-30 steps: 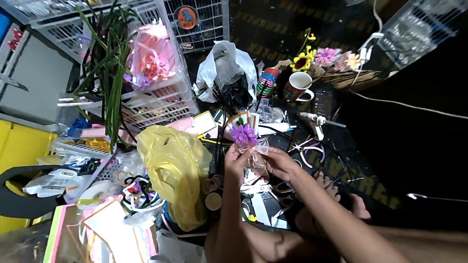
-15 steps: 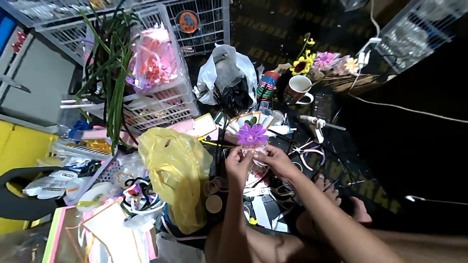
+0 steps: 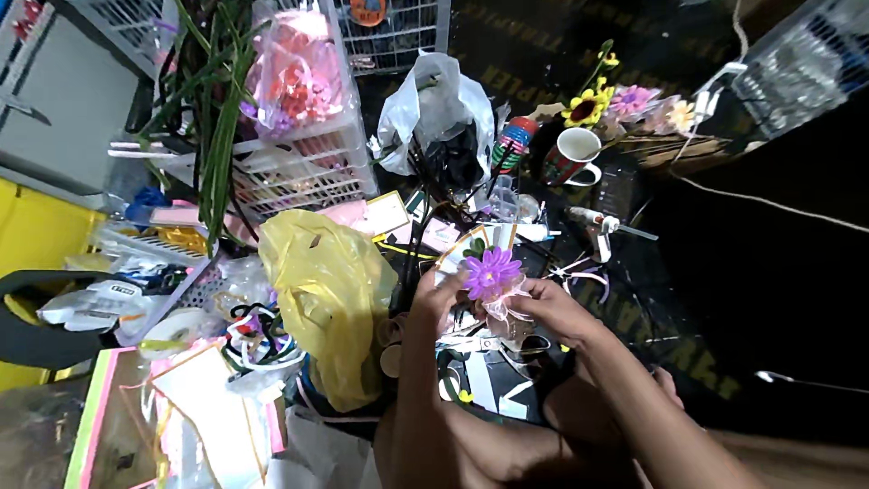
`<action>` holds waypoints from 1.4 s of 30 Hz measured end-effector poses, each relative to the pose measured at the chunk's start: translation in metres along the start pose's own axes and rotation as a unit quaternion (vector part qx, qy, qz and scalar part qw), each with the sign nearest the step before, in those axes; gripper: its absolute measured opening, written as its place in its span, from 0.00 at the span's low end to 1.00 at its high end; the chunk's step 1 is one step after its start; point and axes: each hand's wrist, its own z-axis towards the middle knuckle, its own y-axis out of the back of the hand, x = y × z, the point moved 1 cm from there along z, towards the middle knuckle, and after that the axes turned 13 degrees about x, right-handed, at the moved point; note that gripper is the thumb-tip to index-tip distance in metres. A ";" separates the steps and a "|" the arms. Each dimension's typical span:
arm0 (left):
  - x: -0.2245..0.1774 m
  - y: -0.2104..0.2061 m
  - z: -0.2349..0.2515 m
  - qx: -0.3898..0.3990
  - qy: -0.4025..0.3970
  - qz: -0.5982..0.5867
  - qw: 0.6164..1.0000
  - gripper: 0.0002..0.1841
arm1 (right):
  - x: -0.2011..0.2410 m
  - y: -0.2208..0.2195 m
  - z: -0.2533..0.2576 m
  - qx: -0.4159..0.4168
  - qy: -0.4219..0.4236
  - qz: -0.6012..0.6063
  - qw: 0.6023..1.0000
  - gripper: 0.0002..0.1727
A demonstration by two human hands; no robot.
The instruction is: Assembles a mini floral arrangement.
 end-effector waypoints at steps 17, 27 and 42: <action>0.009 -0.010 0.012 -0.152 0.021 -0.077 0.985 0.14 | -0.004 -0.011 0.013 -0.037 -0.019 -0.108 0.993 0.04; 0.025 -0.014 0.016 -0.033 0.008 0.034 0.999 0.17 | -0.005 -0.024 0.029 -0.109 0.042 0.003 0.993 0.07; 0.021 -0.006 0.018 -0.123 0.008 0.028 0.992 0.12 | -0.013 -0.013 0.021 0.010 0.017 0.024 1.000 0.11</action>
